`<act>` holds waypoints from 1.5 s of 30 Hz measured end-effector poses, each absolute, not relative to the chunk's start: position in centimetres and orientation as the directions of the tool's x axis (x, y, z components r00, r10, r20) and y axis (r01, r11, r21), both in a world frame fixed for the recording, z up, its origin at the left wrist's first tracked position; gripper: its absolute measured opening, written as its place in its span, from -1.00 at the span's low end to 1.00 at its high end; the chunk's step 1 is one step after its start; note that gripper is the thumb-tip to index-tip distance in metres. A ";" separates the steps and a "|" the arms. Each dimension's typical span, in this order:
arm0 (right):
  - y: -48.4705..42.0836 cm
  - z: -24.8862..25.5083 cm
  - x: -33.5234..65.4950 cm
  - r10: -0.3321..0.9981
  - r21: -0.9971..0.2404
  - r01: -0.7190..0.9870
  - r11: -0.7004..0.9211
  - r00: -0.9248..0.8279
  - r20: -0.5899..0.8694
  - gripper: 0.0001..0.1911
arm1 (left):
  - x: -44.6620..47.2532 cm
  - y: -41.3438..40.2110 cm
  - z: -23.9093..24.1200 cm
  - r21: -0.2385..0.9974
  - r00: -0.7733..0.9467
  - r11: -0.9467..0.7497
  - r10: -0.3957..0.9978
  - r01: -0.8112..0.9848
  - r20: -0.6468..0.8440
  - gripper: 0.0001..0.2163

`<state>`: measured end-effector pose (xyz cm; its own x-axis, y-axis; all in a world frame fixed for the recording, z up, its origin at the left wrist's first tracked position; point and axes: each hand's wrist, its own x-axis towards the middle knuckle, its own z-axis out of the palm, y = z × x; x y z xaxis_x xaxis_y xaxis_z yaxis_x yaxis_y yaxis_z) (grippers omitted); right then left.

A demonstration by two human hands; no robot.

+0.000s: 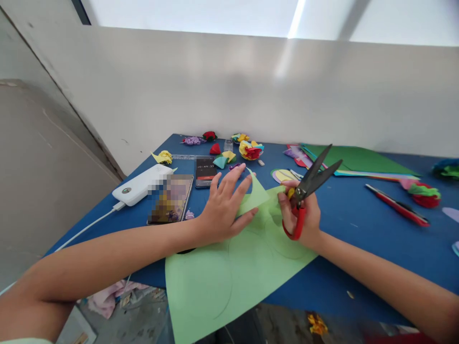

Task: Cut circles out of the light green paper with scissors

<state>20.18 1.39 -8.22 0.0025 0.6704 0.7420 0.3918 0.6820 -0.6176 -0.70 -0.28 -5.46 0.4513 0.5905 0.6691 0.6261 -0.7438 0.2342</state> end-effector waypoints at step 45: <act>2.6 -4.1 20.6 0.683 -0.706 0.159 0.690 0.182 0.708 -0.53 | -3.2 5.0 -0.4 0.966 -0.122 0.016 0.991 -0.257 -0.049 -0.84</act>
<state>20.55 2.64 -4.10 0.1817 0.6829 0.7075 0.1590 0.6896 -0.7065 -3.22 5.04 -0.36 -0.1216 0.9914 -0.0487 -0.2567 0.0160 0.9664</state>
